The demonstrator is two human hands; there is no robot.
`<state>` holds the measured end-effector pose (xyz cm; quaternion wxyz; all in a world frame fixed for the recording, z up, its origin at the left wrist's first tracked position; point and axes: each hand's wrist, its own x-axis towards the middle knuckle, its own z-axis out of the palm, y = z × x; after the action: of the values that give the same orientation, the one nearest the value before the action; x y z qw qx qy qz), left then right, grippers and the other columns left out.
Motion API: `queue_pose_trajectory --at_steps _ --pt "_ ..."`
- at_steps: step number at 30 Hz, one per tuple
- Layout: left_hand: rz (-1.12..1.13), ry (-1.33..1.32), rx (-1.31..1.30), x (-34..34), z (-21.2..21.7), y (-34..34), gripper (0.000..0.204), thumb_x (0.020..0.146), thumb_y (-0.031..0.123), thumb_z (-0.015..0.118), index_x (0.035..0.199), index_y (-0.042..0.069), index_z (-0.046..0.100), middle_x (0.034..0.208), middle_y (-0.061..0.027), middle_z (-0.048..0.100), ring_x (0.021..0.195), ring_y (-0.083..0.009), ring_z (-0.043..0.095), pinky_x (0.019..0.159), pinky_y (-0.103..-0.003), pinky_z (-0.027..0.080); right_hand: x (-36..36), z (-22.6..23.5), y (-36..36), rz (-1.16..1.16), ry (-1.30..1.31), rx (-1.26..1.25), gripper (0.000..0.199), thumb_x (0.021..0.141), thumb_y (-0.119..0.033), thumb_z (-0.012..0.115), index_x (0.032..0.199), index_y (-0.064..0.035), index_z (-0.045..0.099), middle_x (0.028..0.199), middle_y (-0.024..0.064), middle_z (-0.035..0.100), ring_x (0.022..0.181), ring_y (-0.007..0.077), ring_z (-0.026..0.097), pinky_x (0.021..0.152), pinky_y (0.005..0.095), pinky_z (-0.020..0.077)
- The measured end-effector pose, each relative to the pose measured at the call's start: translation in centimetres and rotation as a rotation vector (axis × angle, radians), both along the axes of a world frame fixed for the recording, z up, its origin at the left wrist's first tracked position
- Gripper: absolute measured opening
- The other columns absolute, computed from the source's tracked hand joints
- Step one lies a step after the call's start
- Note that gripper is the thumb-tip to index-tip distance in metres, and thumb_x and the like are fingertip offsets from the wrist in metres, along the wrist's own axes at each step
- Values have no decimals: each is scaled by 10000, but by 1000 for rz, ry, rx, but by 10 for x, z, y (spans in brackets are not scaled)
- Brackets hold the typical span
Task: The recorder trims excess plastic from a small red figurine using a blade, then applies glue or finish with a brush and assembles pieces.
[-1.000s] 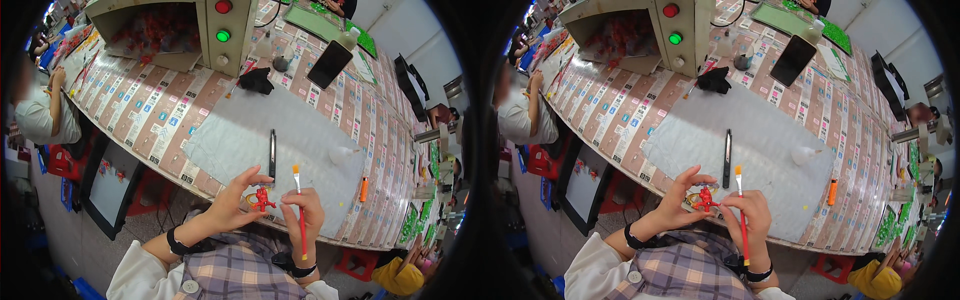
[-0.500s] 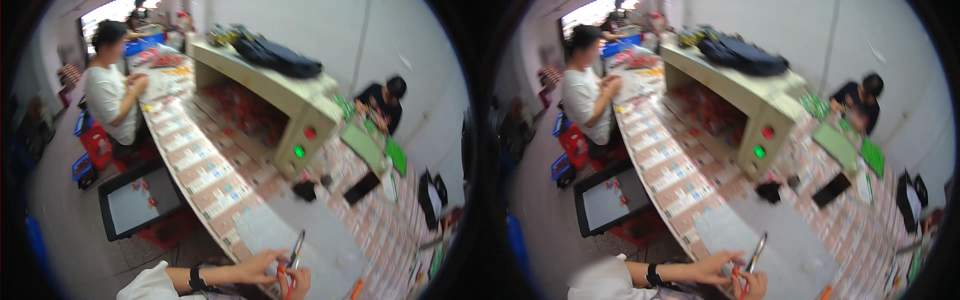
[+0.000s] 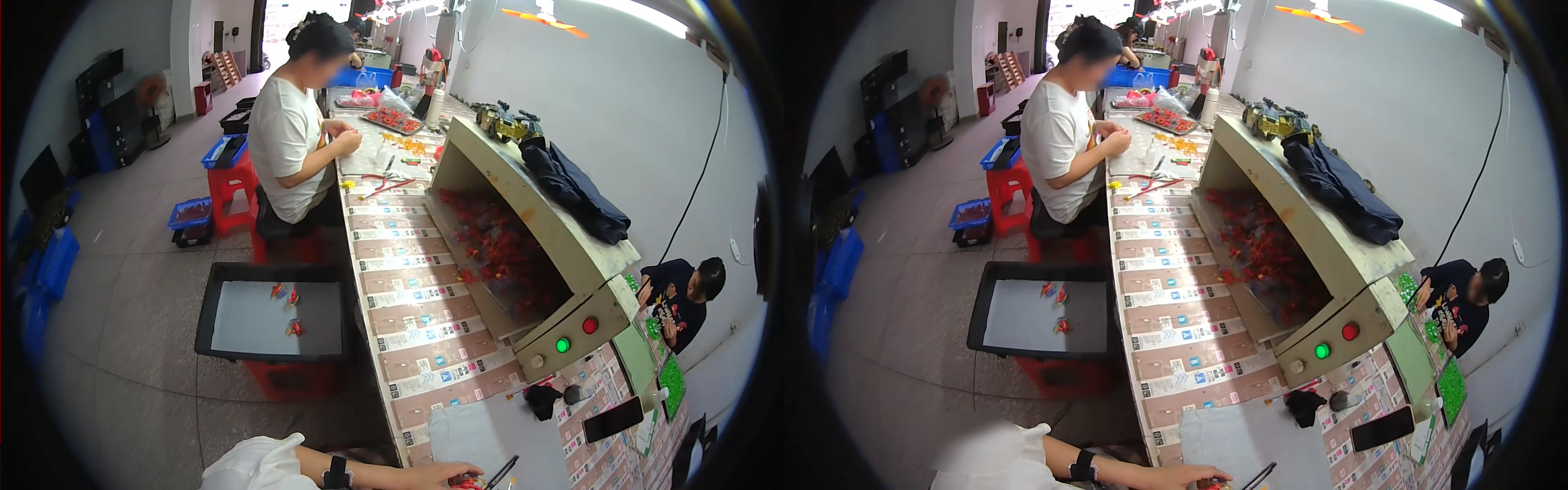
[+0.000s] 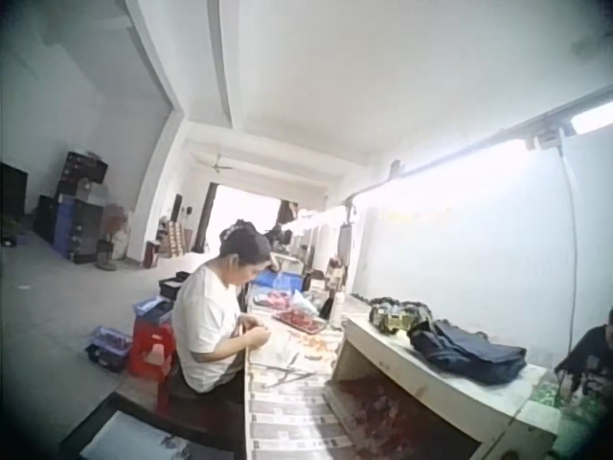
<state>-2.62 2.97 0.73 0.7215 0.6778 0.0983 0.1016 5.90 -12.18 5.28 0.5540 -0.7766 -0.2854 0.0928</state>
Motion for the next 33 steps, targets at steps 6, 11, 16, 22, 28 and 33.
queue_pose_trajectory --at_steps 6,11,16,22,28,33 --pt "-12 18 115 0 21 14 477 885 394 556 1220 58 506 1088 -106 612 961 -203 593 816 -312 468 -2 10 1 27 -60 17 169 915 -73 507 945 26 640 839 79 622 765 156 555 676 280 455" --pt "6 51 183 3 25 15 459 892 425 533 1165 57 556 1047 -115 614 917 -218 592 806 -322 461 -4 17 4 84 -43 118 222 935 -125 484 910 37 633 816 84 621 745 159 546 669 289 442" --pt "-92 21 71 6 -4 12 473 926 364 499 1266 38 454 1191 -120 528 1114 -212 499 951 -302 373 -7 15 1 108 -44 133 244 941 -131 468 874 40 627 788 87 617 732 160 542 661 290 437" --pt "-60 -41 39 8 -7 7 479 915 376 510 1267 58 441 1144 -117 548 1063 -206 518 916 -297 393 -8 18 -2 108 -49 150 249 942 -125 462 857 39 629 781 90 614 716 161 544 649 286 440" --pt "1 84 60 1 30 11 412 901 415 525 1103 63 600 1010 -96 638 929 -198 591 804 -317 457 -8 18 -4 80 -60 122 239 937 -101 465 848 47 628 774 99 613 707 164 553 650 284 455" --pt "38 63 128 3 29 12 368 908 406 512 1056 92 631 982 -83 649 902 -191 597 770 -309 463 -7 7 -7 122 -48 131 247 940 -117 467 864 52 630 773 106 617 682 171 561 654 293 468"
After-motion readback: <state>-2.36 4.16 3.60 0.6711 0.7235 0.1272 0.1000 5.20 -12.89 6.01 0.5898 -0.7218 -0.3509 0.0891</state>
